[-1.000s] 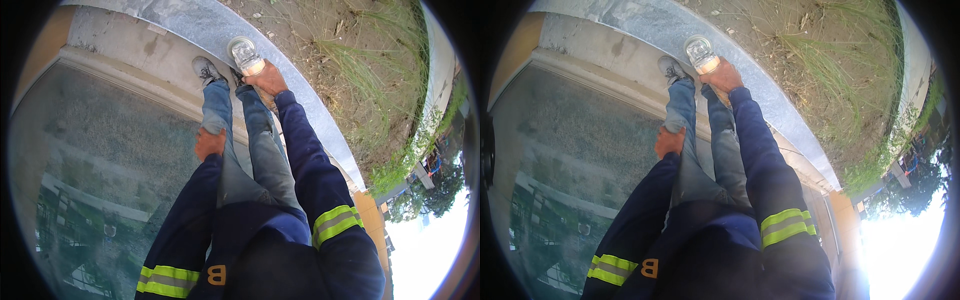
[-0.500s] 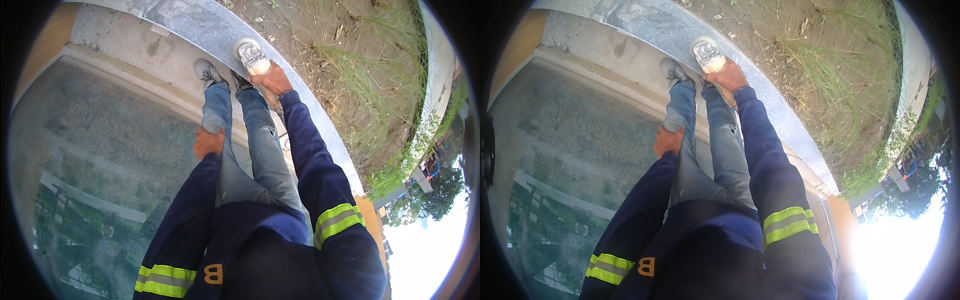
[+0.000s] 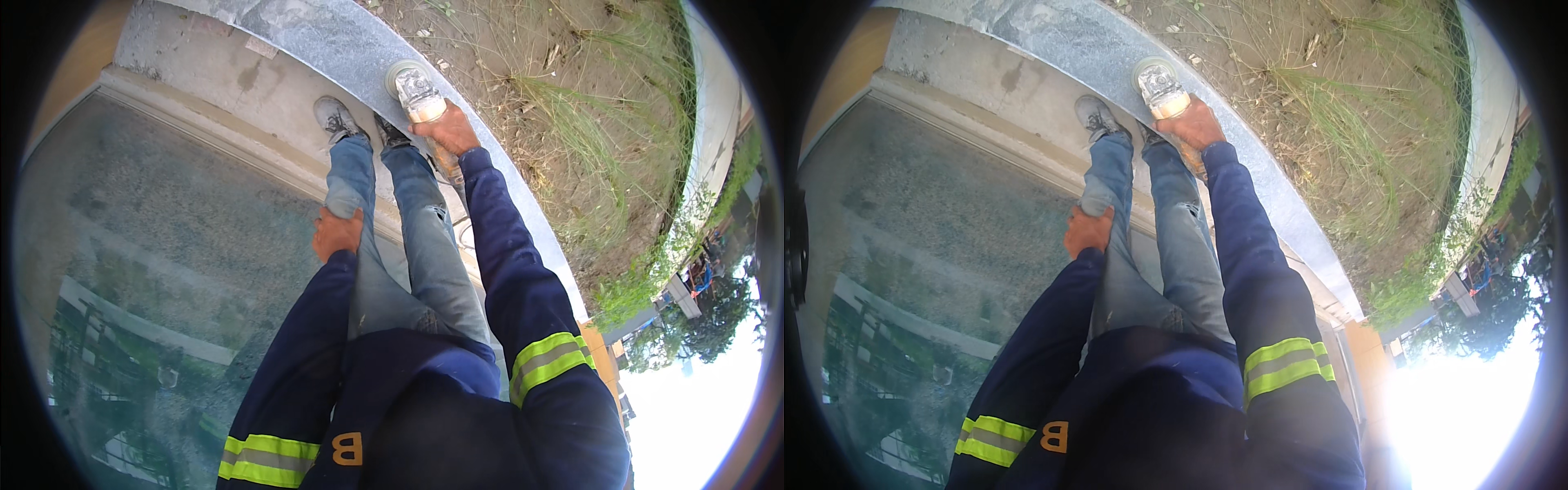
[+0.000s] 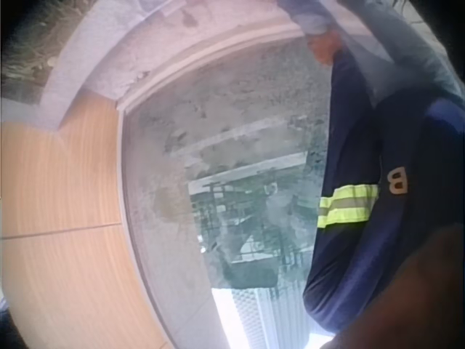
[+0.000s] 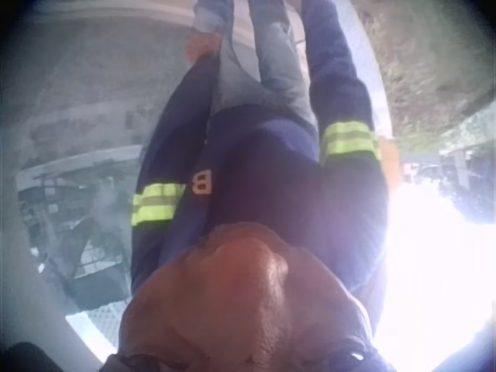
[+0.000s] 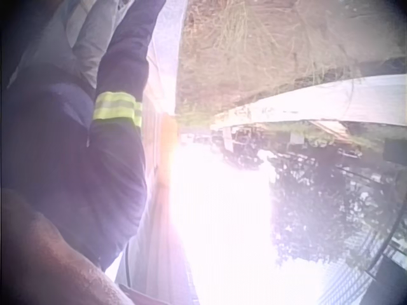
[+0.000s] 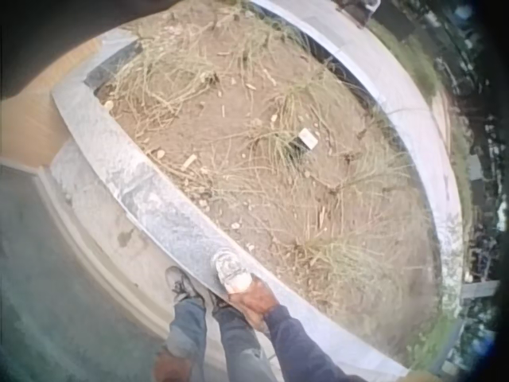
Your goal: The person uses a handheld angle grinder to smooth the edge of a concrete curb. They move the tool back and forth along the top edge, generating dust as they work.
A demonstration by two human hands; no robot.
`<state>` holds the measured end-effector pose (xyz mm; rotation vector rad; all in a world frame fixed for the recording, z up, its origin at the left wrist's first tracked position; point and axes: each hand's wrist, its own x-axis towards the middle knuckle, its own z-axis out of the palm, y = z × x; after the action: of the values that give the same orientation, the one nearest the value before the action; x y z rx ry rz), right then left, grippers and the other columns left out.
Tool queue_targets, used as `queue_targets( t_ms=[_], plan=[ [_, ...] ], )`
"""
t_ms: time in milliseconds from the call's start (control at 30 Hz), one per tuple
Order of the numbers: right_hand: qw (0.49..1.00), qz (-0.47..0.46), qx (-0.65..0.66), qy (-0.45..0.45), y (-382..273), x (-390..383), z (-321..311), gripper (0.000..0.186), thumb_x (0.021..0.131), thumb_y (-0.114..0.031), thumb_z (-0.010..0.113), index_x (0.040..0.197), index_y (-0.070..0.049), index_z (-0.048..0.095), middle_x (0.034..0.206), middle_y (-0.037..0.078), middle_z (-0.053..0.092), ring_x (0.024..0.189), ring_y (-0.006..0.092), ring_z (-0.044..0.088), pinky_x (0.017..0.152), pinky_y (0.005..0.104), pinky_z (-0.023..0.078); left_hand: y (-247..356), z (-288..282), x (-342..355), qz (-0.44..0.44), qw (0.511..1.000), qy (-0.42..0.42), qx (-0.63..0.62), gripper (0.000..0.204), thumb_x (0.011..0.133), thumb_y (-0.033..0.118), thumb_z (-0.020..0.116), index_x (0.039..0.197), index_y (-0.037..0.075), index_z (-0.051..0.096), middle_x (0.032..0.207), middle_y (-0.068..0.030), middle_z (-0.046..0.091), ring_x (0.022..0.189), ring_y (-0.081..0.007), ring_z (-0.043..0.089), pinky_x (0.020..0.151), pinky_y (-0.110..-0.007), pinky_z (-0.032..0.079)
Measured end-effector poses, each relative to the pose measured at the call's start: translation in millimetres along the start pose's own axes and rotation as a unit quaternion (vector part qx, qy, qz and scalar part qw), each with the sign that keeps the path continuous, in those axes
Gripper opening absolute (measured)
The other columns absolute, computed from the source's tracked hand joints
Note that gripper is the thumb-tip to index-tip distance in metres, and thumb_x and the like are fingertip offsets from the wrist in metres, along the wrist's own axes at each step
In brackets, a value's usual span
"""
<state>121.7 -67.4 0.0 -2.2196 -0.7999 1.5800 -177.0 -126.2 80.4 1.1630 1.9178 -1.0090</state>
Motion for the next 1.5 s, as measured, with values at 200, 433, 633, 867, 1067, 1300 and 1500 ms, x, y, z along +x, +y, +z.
queue_targets(
  t_ms=[200,433,633,867,1067,1300,1500],
  plan=[
    [1.000,0.001,-0.028,-0.009,-17,10,-6,0.083,0.064,-0.042,0.092,0.127,0.006,0.067,0.119,0.026,0.075,0.111,0.0370,0.073,0.098,0.0408,0.056,4,-3,-7,-0.002,1.000,0.000,-0.010,0.086,0.084,0.063,0.075,0.141,0.001,0.058,0.133,-0.0235,0.067,0.121,-0.0426,0.068,0.106,-0.049,0.051],
    [0.999,0.010,-0.044,-0.015,-1,-3,-3,0.081,0.065,-0.042,0.093,0.124,0.007,0.068,0.119,0.022,0.076,0.111,0.0340,0.073,0.100,0.0396,0.055,9,-6,-9,-0.012,1.000,-0.005,-0.008,0.085,0.084,0.063,0.075,0.138,0.000,0.058,0.133,-0.0247,0.067,0.121,-0.0427,0.068,0.106,-0.050,0.051],
    [0.999,-0.020,-0.010,-0.029,1,6,-21,0.079,0.066,-0.039,0.092,0.127,0.006,0.068,0.121,0.021,0.076,0.113,0.0327,0.073,0.100,0.0400,0.055,2,1,-9,-0.010,1.000,-0.005,-0.010,0.085,0.084,0.063,0.075,0.136,-0.001,0.058,0.133,-0.0257,0.067,0.117,-0.0444,0.070,0.102,-0.051,0.054],
    [0.994,-0.001,-0.101,-0.048,-22,32,14,0.087,0.061,-0.047,0.090,0.128,0.003,0.068,0.122,0.027,0.074,0.116,0.0403,0.071,0.100,0.0446,0.055,9,3,-13,-0.015,1.000,-0.003,-0.001,0.085,0.083,0.063,0.076,0.137,-0.001,0.058,0.131,-0.0258,0.067,0.116,-0.0429,0.071,0.101,-0.050,0.056],
    [0.991,0.010,-0.120,-0.051,-19,5,22,0.079,0.065,-0.040,0.093,0.123,0.008,0.067,0.119,0.024,0.076,0.113,0.0350,0.073,0.100,0.0411,0.055,6,7,-14,-0.012,1.000,0.002,-0.024,0.083,0.083,0.062,0.078,0.136,0.001,0.059,0.130,-0.0256,0.068,0.115,-0.0433,0.071,0.101,-0.050,0.056],
    [0.992,0.012,-0.103,-0.071,-35,16,10,0.088,0.060,-0.046,0.092,0.127,0.005,0.067,0.122,0.026,0.074,0.114,0.0387,0.072,0.099,0.0437,0.055,4,10,-15,-0.018,0.999,0.005,-0.043,0.082,0.083,0.061,0.077,0.136,0.000,0.059,0.128,-0.0247,0.068,0.114,-0.0440,0.071,0.102,-0.051,0.055],
    [0.993,0.004,-0.105,-0.049,-19,11,15,0.086,0.062,-0.044,0.093,0.128,0.005,0.067,0.121,0.026,0.074,0.114,0.0396,0.072,0.100,0.0442,0.055,5,10,-12,-0.017,0.999,0.002,-0.037,0.084,0.083,0.062,0.077,0.137,0.001,0.059,0.130,-0.0245,0.068,0.115,-0.0438,0.071,0.101,-0.051,0.055]
  ],
)
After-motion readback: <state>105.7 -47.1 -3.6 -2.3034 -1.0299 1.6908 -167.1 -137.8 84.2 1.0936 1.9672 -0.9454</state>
